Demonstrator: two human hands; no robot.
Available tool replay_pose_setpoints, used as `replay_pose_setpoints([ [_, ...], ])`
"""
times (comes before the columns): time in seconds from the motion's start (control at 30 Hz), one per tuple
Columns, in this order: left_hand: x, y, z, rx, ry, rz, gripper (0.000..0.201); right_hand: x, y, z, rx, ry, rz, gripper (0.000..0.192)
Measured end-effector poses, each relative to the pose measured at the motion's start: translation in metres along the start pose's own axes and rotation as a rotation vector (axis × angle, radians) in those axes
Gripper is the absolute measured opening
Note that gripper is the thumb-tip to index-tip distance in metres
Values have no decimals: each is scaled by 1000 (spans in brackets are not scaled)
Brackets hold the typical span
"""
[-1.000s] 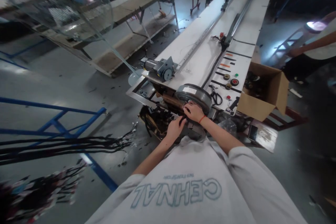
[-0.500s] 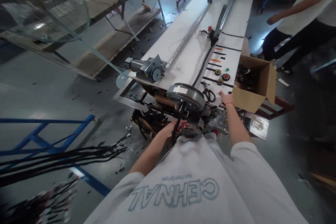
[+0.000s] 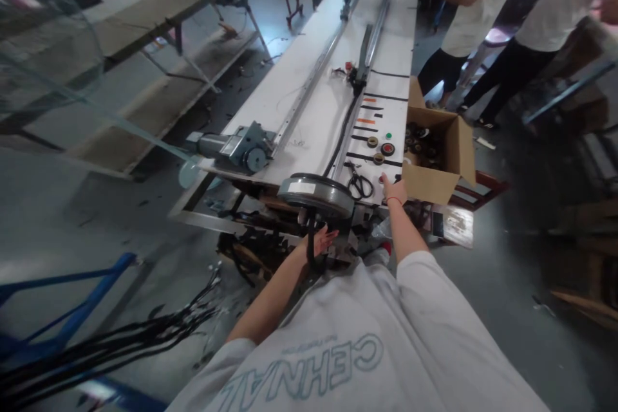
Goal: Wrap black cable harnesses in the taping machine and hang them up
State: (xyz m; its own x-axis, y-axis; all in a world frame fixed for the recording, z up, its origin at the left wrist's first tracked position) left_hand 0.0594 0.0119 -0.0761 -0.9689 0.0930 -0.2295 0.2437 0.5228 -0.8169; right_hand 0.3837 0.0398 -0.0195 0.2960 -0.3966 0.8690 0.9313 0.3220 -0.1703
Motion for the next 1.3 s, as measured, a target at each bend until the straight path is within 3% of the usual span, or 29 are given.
replay_pose_setpoints([
  [0.1,6,-15,1,81,-111,32,21,-3,2,1,1,-28,-38,85],
  [0.23,8,-26,-2,-16,-165,-21,27,-9,3,1,9,-36,-50,86],
  [0.33,7,-26,-3,-82,-94,-80,30,-10,4,0,12,-35,-62,85],
  [0.47,16,-34,9,-156,46,4,61,-11,5,-1,12,-15,-78,86],
  [0.57,30,-49,20,-363,258,-45,74,-12,6,-3,0,7,-83,85],
  [0.67,37,-66,20,-584,398,-197,73,-12,7,-3,-10,11,-103,84],
  [0.8,41,-81,10,-685,487,-258,62,-10,5,-1,-8,-5,-111,83],
  [0.97,65,-89,18,-652,645,-186,44,-7,4,1,15,-13,-111,83],
  [1.1,82,-97,38,-576,693,-288,38,-6,3,1,17,-2,-93,79],
  [1.3,64,-111,29,-626,633,-353,41,-2,-2,5,5,4,-83,78],
])
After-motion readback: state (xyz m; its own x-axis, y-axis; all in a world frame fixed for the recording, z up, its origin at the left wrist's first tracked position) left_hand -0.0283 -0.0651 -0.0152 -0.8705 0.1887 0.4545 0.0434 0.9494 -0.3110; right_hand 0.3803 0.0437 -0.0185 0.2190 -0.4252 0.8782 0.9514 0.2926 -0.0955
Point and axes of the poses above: each hand's wrist, its own y-axis towards the middle knuckle, its own x-axis out of the back of the hand, z = x × y, the point moved 3 cm from there along y, towards the middle knuckle, and after that the axes turned 9 degrees about -z, right-handed, at the moved point
